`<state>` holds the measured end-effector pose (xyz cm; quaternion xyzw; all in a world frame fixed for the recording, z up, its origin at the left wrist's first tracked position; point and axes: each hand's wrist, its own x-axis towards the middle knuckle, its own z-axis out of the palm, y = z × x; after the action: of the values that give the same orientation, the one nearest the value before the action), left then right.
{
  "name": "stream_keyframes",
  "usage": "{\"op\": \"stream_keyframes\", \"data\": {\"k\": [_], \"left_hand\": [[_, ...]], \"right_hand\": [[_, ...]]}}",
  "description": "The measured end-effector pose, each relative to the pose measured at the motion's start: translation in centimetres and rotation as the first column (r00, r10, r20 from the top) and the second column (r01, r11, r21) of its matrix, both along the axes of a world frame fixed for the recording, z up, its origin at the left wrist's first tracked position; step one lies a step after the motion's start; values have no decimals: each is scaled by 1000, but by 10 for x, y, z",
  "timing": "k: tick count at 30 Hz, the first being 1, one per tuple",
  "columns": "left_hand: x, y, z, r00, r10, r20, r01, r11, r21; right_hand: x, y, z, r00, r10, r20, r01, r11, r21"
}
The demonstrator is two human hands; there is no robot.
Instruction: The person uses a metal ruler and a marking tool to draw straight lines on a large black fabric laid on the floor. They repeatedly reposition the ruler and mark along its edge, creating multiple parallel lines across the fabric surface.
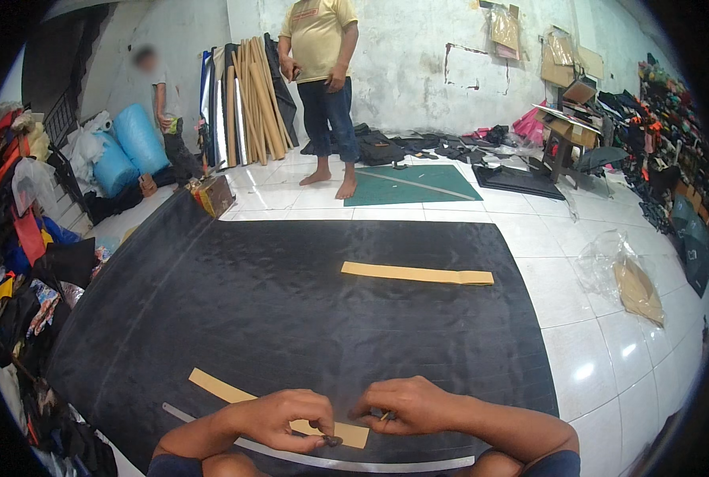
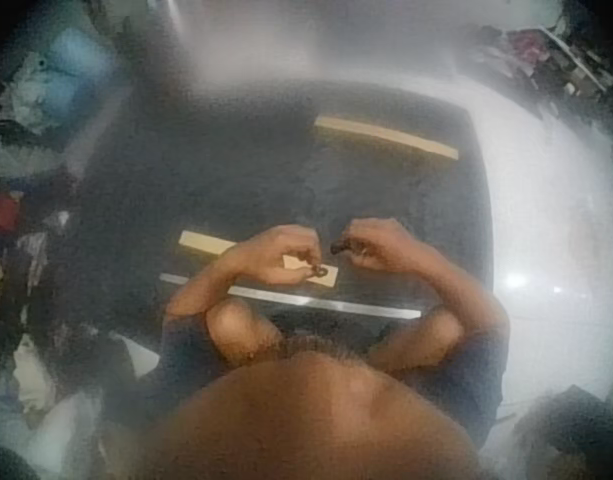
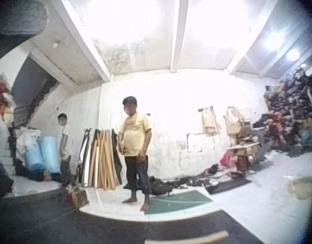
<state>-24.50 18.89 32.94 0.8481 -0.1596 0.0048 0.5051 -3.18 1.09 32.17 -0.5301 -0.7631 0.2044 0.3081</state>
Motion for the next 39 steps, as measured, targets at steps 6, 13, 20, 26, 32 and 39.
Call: {"op": "stream_keyframes", "data": {"k": [6,13,20,26,32,39], "left_hand": [[-1,-4,-1,1000,13,26,-13,1000,-22],[1,-4,8,995,19,103,-22,999,23],[2,-1,1,996,4,85,-5,1000,8],[1,-4,2,994,-6,107,4,1000,23],[-1,-3,1,995,-10,96,6,999,41],[4,-3,-1,997,-49,65,44,996,81]], "right_hand": [[-1,-2,-2,1000,-1,15,2,999,-40],[-2,3,-1,1000,-1,0,1,1000,-1],[-3,4,-1,1000,-7,-5,7,999,-35],[-6,4,0,1000,-4,-25,3,999,-36],[-3,7,-6,995,-100,0,99,985,-140],[43,24,-65,910,-318,267,412,775,-479]]}}
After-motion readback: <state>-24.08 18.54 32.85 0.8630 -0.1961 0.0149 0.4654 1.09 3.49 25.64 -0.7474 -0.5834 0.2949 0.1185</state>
